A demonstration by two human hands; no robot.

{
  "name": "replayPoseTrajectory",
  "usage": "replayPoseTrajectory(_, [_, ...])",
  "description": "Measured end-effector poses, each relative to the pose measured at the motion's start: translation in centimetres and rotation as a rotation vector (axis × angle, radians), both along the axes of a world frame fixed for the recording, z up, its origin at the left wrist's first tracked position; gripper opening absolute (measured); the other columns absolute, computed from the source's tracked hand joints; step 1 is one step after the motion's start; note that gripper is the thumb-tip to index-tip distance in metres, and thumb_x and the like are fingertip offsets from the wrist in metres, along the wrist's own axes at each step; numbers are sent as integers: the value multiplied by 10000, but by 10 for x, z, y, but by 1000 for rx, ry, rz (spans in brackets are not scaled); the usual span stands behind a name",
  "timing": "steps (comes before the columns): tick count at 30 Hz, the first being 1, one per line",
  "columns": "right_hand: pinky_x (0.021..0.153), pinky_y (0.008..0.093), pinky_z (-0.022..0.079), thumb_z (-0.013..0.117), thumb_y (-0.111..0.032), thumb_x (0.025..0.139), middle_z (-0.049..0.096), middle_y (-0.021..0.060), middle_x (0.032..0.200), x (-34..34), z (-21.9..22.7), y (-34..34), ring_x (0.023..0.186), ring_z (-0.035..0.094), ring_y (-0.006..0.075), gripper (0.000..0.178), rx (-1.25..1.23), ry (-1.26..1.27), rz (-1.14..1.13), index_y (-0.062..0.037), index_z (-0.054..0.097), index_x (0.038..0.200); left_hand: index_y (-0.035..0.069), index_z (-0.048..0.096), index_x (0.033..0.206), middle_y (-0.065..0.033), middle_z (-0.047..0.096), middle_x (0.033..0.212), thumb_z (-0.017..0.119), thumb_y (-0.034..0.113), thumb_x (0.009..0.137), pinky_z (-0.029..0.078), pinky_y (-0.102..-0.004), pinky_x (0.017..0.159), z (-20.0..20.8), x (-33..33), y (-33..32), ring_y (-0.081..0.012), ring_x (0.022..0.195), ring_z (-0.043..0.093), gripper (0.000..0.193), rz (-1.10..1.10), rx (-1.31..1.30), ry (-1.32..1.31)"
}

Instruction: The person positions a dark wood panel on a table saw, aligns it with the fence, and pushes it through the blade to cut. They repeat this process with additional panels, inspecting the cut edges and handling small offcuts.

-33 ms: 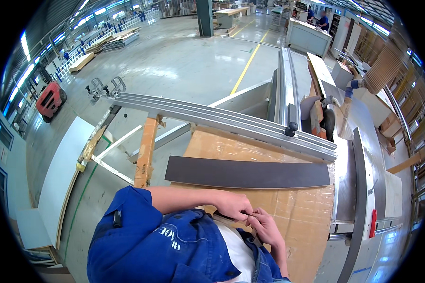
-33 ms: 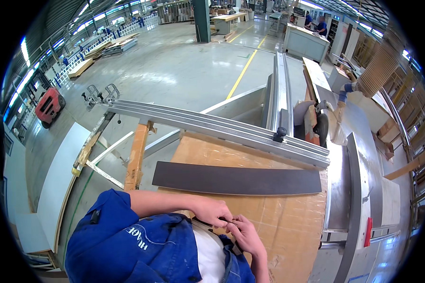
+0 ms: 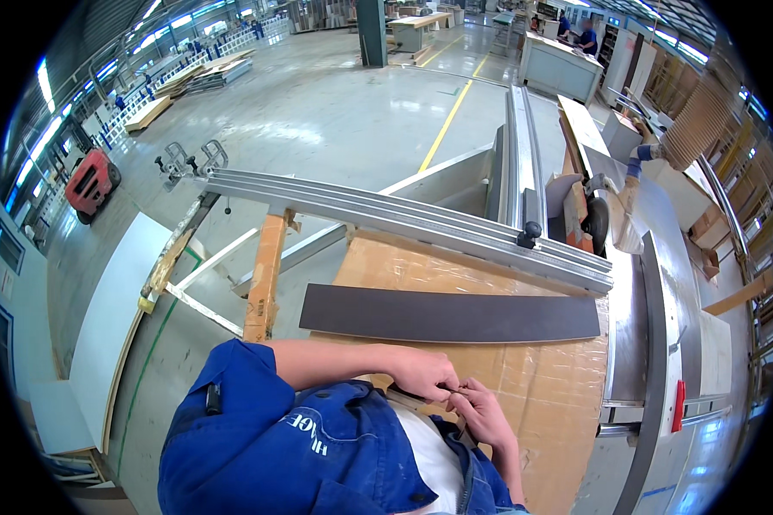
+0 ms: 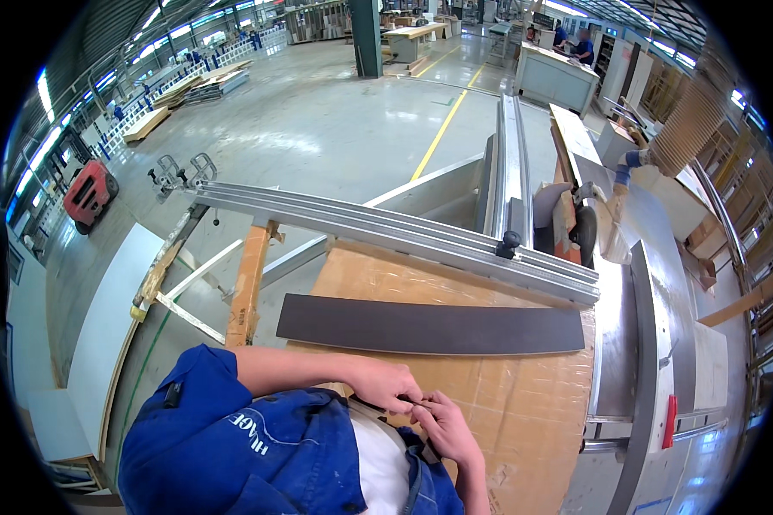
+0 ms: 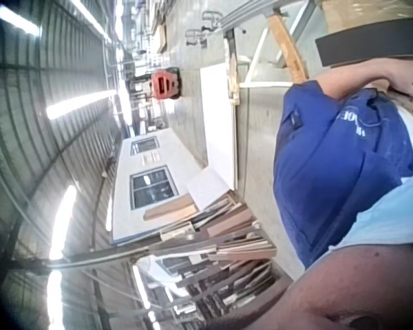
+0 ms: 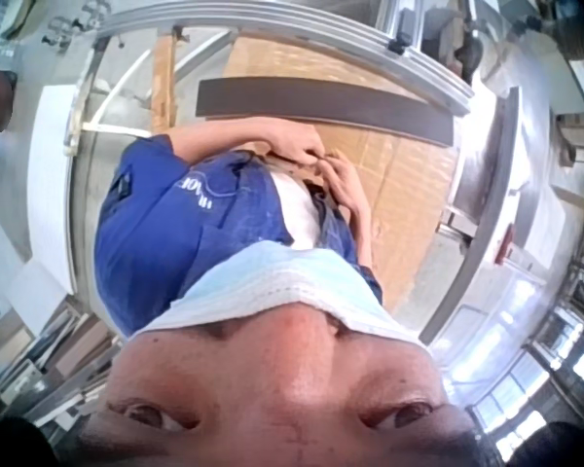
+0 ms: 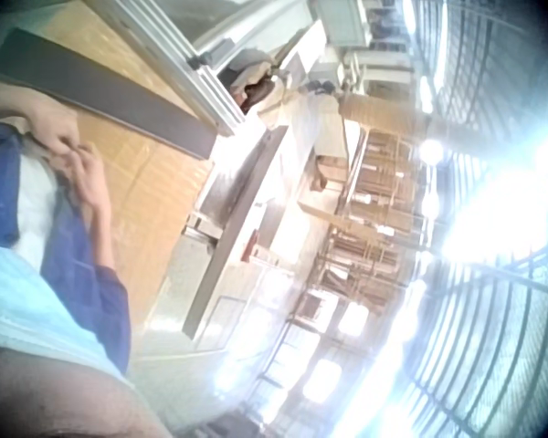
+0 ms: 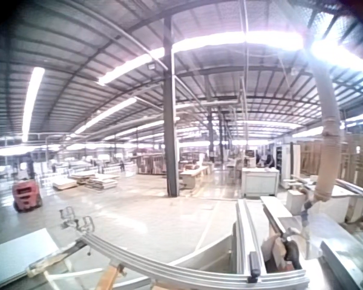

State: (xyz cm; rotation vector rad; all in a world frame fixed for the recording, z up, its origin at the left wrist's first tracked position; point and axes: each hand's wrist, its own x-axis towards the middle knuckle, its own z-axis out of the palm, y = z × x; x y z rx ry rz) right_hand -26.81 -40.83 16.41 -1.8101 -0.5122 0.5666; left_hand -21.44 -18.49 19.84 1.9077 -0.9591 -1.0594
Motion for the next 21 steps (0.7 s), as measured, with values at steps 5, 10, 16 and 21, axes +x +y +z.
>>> replayPoseTrajectory(5, [858, 365, 497, 589, -197, 999, 669, 139, 1020, -1, -2, 0, 969, 607, 265, 258, -7, -7, -23, 7, 708, 895, 10, 727, 1015, -149, 738, 845, 553, 213, 943, 556, -382, 731, -2, -1, -2, -243, 758, 714, 276, 17, 13, -25])
replayPoseTrajectory(10, [851, 365, 496, 590, -200, 1001, 664, 134, 991, 0, -1, 0, 946, 606, 264, 273, -23, -11, -13, 13, 705, 875, 1, 722, 1026, -152, 740, 846, 559, 203, 935, 556, -387, 726, -2, 1, -3, -250, 756, 713, 275, 16, 39, -8])
replayPoseTrajectory(16, [851, 360, 495, 600, -210, 1001, 651, 129, 962, 0, -5, -2, 936, 605, 264, 277, -32, 31, -42, 13, 709, 878, 9, 720, 1025, -140, 741, 842, 556, 194, 914, 552, -397, 740, -5, 0, -3, -256, 762, 712, 271, 47, 33, -36])
replayPoseTrajectory(21, [877, 373, 495, 574, -206, 1017, 644, 143, 1018, -1, 3, -6, 973, 617, 290, 267, -56, -5, 44, 5, 713, 929, 3, 696, 1030, -135, 740, 854, 556, 193, 927, 547, -393, 730, 1, -2, -3, -249, 753, 705, 258, -7, 25, 5])
